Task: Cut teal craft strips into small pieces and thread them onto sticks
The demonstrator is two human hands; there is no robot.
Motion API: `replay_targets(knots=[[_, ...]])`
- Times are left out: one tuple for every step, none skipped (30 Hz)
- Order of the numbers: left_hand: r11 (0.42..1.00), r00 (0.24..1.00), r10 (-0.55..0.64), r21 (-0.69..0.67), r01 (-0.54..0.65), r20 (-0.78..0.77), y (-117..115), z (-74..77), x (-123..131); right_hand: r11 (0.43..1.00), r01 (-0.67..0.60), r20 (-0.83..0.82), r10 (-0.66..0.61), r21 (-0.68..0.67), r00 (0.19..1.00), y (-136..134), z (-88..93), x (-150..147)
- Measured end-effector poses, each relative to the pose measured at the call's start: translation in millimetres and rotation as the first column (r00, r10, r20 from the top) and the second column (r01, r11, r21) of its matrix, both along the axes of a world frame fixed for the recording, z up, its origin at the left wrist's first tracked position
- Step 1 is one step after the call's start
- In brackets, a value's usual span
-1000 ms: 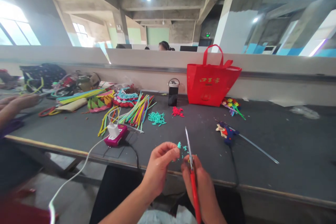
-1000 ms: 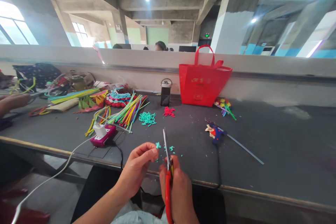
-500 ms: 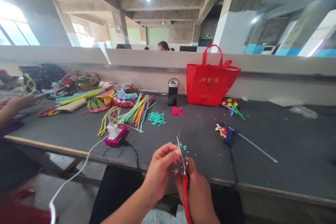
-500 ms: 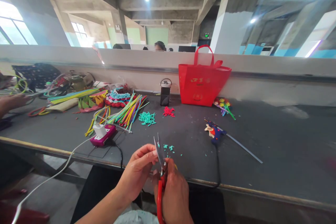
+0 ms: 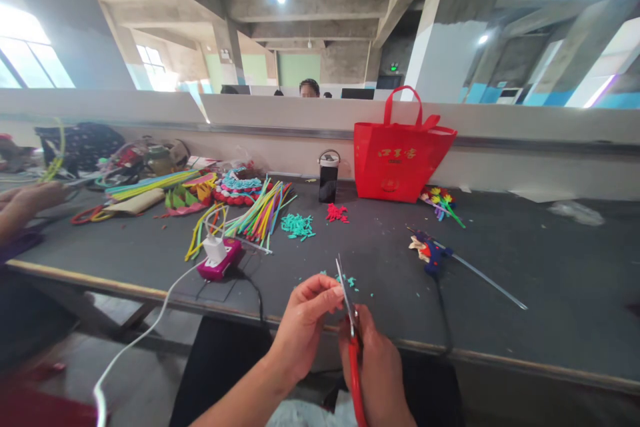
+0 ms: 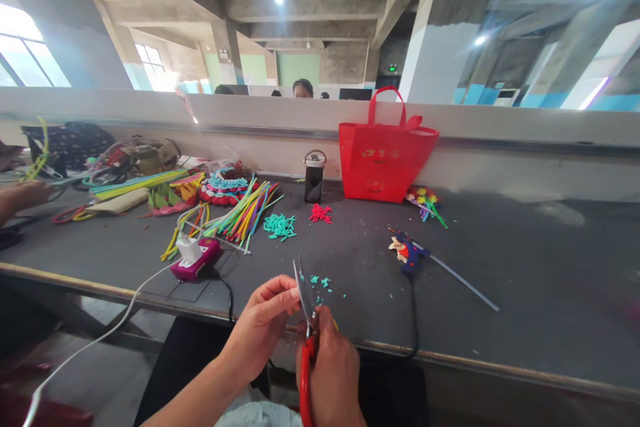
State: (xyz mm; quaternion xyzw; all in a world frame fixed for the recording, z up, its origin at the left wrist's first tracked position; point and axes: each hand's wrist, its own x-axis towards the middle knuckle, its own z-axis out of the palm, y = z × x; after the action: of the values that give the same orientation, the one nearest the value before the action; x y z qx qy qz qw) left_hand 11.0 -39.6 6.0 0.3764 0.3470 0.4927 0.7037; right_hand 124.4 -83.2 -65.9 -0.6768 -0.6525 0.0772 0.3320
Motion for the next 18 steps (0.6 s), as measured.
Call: replay_targets(knots=[[1.000, 1.000, -0.006, 0.001, 0.006, 0.003, 0, 0.1, 0, 1.000, 0.009, 0.004, -0.009, 0.001, 1.000, 0, -2.2, 0], [1.000, 1.000, -0.011, -0.002, 0.011, 0.008, 0, 0.3, 0, 1.000, 0.018, 0.006, -0.018, -0.005, 1.000, 0, -3.7, -1], [1.000, 1.000, -0.015, -0.007, 0.015, 0.012, 0, 0.7, 1, 1.000, 0.021, 0.004, -0.021, -0.018, 1.000, 0, -4.2, -2], [1.000, 1.000, -0.015, -0.010, 0.015, 0.015, 0, 1.2, 1, 0.999, 0.022, 0.001, -0.022, -0.034, 1.000, 0, -3.7, -3], [1.000, 1.000, -0.012, -0.011, 0.012, 0.017, -1, 1.8, 2, 0.998, 0.022, -0.005, -0.023, -0.051, 1.000, 0, -2.2, -3], [1.000, 1.000, -0.008, -0.011, 0.009, 0.017, -1, 2.3, 2, 0.998, 0.018, -0.015, -0.019, -0.064, 1.000, 0, 0.0, -4], [1.000, 1.000, -0.007, -0.010, 0.007, 0.015, -1, 2.7, 2, 0.997, 0.009, -0.028, -0.011, -0.078, 1.000, -1, 2.7, -4], [1.000, 1.000, -0.007, -0.008, 0.007, 0.012, -1, 3.0, 3, 0.996, 0.002, -0.044, -0.006, -0.090, 0.999, -1, 5.4, -4], [1.000, 1.000, -0.012, -0.009, 0.012, 0.012, -1, 3.1, 3, 0.995, -0.006, -0.058, 0.000, -0.101, 0.998, -1, 7.9, -4], [1.000, 1.000, -0.017, -0.013, 0.017, 0.013, -2, 3.1, 4, 0.994, -0.006, -0.069, -0.001, -0.112, 0.998, -1, 9.8, -3], [1.000, 1.000, -0.020, -0.015, 0.021, 0.017, -2, 2.8, 4, 0.993, -0.007, -0.077, -0.002, -0.120, 0.997, 0, 11.1, -2], [1.000, 1.000, -0.020, -0.013, 0.020, 0.021, -2, 2.4, 5, 0.992, -0.007, -0.084, -0.004, -0.123, 0.996, 0, 11.6, -1], [1.000, 1.000, -0.015, -0.010, 0.015, 0.025, -2, 1.8, 6, 0.993, -0.008, -0.093, -0.003, -0.117, 0.996, 0, 11.4, -1], [1.000, 1.000, -0.010, -0.010, 0.010, 0.027, -2, 1.1, 6, 0.995, -0.013, -0.108, 0.002, -0.104, 0.994, 1, 10.6, -1], [1.000, 1.000, -0.009, -0.013, 0.010, 0.029, -1, 0.4, 7, 0.996, -0.021, -0.127, 0.010, -0.086, 0.992, 1, 9.5, -1], [1.000, 0.999, -0.012, -0.019, 0.013, 0.030, -1, -0.3, 7, 0.997, -0.030, -0.151, 0.020, -0.066, 0.988, 1, 8.1, -1], [1.000, 0.999, -0.017, -0.024, 0.017, 0.031, 0, -0.9, 7, 0.998, -0.038, -0.174, 0.029, -0.049, 0.984, 2, 6.8, -2], [1.000, 0.999, -0.018, -0.025, 0.019, 0.032, 0, -1.3, 8, 0.999, -0.037, -0.194, 0.029, -0.037, 0.981, 3, 5.6, -2]])
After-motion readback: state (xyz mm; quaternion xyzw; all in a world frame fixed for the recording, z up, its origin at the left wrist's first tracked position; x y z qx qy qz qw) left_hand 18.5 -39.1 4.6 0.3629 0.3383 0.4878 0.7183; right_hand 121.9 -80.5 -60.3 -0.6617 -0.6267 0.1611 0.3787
